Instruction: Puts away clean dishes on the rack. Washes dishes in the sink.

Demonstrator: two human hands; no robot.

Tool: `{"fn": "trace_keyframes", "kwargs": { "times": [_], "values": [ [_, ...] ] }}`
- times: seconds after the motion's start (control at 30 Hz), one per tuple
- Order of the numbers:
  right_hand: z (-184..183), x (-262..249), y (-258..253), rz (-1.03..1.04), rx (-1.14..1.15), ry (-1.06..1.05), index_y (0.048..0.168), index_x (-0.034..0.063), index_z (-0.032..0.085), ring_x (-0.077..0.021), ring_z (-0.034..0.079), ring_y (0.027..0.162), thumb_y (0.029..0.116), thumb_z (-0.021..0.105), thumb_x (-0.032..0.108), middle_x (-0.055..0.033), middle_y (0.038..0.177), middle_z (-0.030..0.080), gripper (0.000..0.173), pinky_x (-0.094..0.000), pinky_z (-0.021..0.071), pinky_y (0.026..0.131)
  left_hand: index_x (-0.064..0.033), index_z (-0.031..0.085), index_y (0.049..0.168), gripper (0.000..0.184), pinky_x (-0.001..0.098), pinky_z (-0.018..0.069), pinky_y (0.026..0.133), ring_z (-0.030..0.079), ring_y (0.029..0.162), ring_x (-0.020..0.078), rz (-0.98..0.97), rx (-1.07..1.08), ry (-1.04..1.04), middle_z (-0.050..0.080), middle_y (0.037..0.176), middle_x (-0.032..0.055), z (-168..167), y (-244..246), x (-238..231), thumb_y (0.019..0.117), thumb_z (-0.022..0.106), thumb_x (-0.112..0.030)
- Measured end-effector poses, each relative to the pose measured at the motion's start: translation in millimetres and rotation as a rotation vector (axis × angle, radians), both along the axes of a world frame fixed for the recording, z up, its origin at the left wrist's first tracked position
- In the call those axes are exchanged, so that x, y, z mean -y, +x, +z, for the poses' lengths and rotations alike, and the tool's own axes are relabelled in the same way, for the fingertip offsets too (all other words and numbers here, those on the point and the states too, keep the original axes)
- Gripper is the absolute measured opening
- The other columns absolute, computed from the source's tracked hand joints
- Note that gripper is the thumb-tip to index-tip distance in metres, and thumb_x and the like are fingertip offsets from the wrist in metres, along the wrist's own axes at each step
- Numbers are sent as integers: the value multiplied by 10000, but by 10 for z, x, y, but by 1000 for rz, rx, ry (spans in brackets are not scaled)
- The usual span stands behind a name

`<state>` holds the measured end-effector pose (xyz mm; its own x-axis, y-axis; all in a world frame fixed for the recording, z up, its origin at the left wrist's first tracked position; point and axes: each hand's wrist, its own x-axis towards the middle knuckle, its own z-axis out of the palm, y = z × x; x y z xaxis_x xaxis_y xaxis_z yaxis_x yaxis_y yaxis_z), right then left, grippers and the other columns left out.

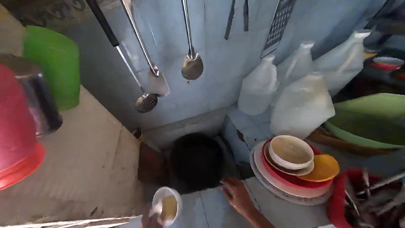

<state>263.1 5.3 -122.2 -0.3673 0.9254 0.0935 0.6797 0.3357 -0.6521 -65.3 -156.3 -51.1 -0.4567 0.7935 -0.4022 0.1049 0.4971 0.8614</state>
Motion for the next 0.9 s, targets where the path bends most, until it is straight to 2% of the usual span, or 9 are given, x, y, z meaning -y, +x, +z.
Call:
{"fn": "trace_keyframes", "kwargs": {
  "times": [0.07, 0.17, 0.2, 0.3, 0.37, 0.5, 0.63, 0.77, 0.9],
  "values": [
    [-138, -49, 31, -14, 52, 8, 1215, 10, 731, -466, 591, 1251, 984, 640, 197, -240, 1251, 684, 311, -605, 431, 1092, 59, 361, 1451, 398, 299, 583, 552, 659, 568, 138, 58, 91, 58, 670, 762, 105, -3, 153, -462, 1074, 414, -57],
    [-258, -22, 1, -19, 132, 84, 1192, 16, 745, -455, 625, 1222, 989, 614, 309, -220, 1210, 715, 379, -614, 430, 1093, -14, 347, 1488, 404, 347, 582, 625, 666, 683, 196, 167, 159, 75, 656, 921, 162, -14, 193, -1195, 1105, 401, -130],
    [-245, -9, -9, -18, 148, 72, 1198, 16, 742, -443, 629, 1223, 1000, 591, 342, -215, 1210, 717, 411, -610, 408, 1113, -12, 341, 1482, 397, 350, 584, 644, 668, 710, 201, 210, 181, 82, 646, 963, 173, -18, 172, -1439, 1111, 392, -143],
    [-234, 9, -45, -61, 142, 144, 1138, 9, 759, -426, 665, 1170, 980, 578, 410, -199, 1161, 738, 468, -611, 447, 1076, 12, 334, 1436, 360, 323, 584, 642, 665, 716, 192, 381, 263, 165, 616, 968, 173, -4, 68, -2152, 1105, 376, -121],
    [-238, 11, -69, -81, 154, 177, 1102, 2, 763, -428, 679, 1138, 964, 577, 450, -206, 1133, 742, 505, -618, 468, 1038, 6, 295, 1478, 406, 333, 578, 646, 652, 729, 209, 483, 278, 223, 594, 1013, 202, 1, -28, -2592, 1109, 389, -134],
    [-234, 0, -83, -88, 224, 176, 1077, -7, 766, -419, 690, 1113, 956, 545, 527, -209, 1098, 746, 590, -603, 482, 1022, -20, 295, 1514, 460, 364, 579, 679, 648, 778, 240, 617, 247, 290, 583, 1127, 240, -41, -255, -3290, 1110, 436, -188],
    [-204, 5, -96, -109, 269, 135, 1073, -10, 764, -411, 686, 1130, 944, 548, 557, -210, 1107, 745, 620, -588, 474, 1041, 13, 404, 1459, 403, 393, 574, 791, 643, 912, 258, 673, 243, 341, 582, 1216, 236, -91, -439, -3669, 1103, 436, -173],
    [-258, 6, -118, -139, 289, 188, 1054, 14, 775, -377, 707, 1092, 943, 518, 590, -174, 1073, 761, 641, -581, 501, 1005, -14, 356, 1502, 421, 395, 506, 969, 569, 1151, 265, 700, 389, 427, 493, 1411, 202, -290, -560, -3749, 1115, 368, -179],
    [-229, -12, -128, -151, 316, 93, 1098, 32, 763, -359, 685, 1154, 963, 507, 601, -162, 1129, 753, 638, -561, 470, 1063, -11, 363, 1467, 434, 354, 502, 958, 568, 1140, 221, 618, 483, 449, 509, 1349, 171, -473, -495, -3647, 1130, 281, -271]
  ]
}}
